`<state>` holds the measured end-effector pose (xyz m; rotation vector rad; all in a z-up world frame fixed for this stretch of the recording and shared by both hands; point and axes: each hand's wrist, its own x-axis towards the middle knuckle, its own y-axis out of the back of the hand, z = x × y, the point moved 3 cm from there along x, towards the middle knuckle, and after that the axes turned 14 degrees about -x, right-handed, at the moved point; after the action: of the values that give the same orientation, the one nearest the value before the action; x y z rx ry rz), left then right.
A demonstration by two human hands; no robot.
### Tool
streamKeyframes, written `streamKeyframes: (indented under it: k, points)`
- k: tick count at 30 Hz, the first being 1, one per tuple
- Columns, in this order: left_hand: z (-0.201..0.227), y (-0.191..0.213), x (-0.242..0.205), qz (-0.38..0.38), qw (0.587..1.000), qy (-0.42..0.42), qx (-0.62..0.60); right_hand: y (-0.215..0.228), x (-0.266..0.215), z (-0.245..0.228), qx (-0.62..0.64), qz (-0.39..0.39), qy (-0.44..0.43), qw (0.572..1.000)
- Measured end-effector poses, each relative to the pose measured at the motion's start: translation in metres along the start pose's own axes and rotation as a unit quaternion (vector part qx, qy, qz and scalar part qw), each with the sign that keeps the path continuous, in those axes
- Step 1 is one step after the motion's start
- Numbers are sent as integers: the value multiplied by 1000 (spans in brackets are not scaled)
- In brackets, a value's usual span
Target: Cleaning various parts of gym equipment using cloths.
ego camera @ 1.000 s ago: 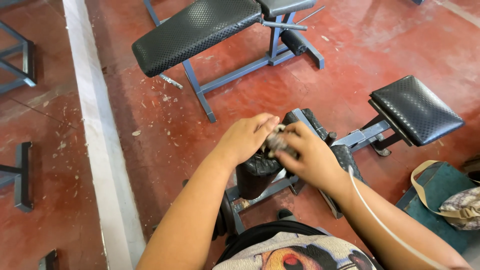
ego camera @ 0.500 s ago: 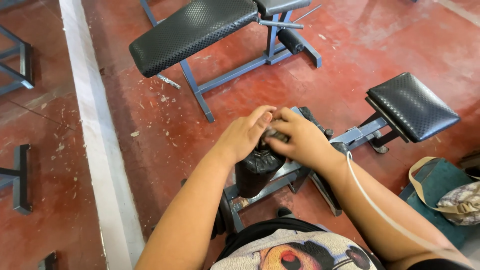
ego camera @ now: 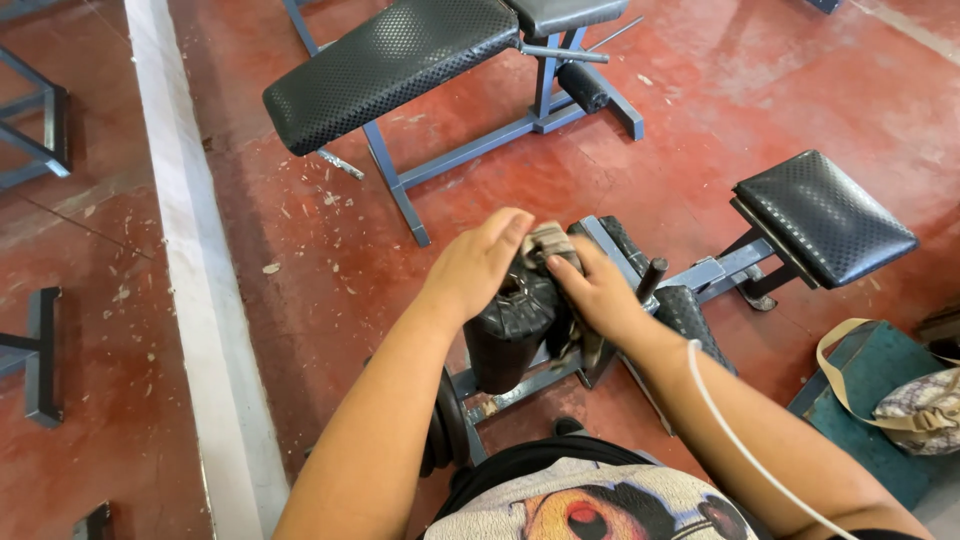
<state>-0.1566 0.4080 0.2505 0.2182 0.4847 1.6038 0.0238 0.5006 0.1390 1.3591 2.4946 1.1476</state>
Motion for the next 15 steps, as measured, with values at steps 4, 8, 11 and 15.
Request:
streamKeyframes:
  k: [4, 8, 11, 15]
  points:
    - [-8, 0, 0, 62, 997, 41, -4, -33, -43, 11, 47, -22, -82, 995]
    - [-13, 2, 2, 161, 983, 87, 24, -21, -61, -49, 18, -23, -51, 998]
    - [-11, -14, -2, 217, 964, -50, 148, 1, -50, -81, -47, -17, -2, 999]
    - [5, -28, -17, 130, 907, -217, 337, -4, -25, -22, -69, 12, 55, 996]
